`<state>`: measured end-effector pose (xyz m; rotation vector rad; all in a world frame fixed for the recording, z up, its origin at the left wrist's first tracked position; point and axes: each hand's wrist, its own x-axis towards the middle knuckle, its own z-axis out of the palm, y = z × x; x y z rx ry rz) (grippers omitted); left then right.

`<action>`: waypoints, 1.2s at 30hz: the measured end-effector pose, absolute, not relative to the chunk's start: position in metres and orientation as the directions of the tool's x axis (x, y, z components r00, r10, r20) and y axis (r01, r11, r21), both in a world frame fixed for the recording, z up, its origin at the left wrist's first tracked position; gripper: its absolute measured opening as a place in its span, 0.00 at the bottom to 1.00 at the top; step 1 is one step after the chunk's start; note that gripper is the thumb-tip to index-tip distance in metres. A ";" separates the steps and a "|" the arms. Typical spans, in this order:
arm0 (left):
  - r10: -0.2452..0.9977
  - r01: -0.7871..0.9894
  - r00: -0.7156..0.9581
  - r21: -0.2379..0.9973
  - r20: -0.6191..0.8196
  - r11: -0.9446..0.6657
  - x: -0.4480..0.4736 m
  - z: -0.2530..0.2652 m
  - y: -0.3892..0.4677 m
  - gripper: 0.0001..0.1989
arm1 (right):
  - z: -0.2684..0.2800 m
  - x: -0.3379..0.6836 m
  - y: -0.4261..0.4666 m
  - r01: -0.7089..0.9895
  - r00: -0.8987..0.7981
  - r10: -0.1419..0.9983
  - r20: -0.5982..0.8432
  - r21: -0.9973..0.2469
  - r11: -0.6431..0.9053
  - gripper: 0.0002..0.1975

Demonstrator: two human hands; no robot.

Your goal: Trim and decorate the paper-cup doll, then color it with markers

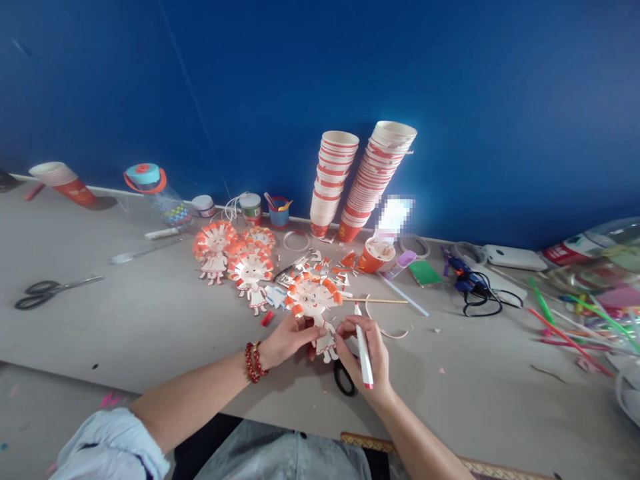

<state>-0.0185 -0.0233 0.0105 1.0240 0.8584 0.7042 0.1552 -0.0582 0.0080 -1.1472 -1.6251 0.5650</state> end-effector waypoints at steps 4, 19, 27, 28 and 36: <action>0.848 -0.100 0.450 0.927 -0.282 0.361 -0.019 0.004 -0.022 0.16 | 0.002 0.160 -0.058 0.415 0.066 0.901 0.429 -0.833 0.366 0.11; 0.825 -0.075 0.456 0.909 -0.334 0.410 -0.022 0.000 -0.018 0.18 | 0.006 0.162 -0.062 0.340 0.058 0.889 0.455 -0.846 0.411 0.11; 0.851 -0.116 0.468 0.938 -0.237 0.326 -0.019 0.006 -0.020 0.16 | 0.006 0.153 -0.061 0.430 -0.117 0.928 0.355 -0.824 0.369 0.08; 0.851 -0.111 0.471 0.942 -0.231 0.317 -0.019 0.007 -0.020 0.16 | 0.006 0.152 -0.062 0.431 -0.121 0.928 0.353 -0.823 0.369 0.07; 0.827 -0.049 0.500 0.945 -0.257 0.324 -0.019 0.003 -0.020 0.14 | 0.006 0.153 -0.062 0.447 -0.078 0.935 0.345 -0.826 0.342 0.05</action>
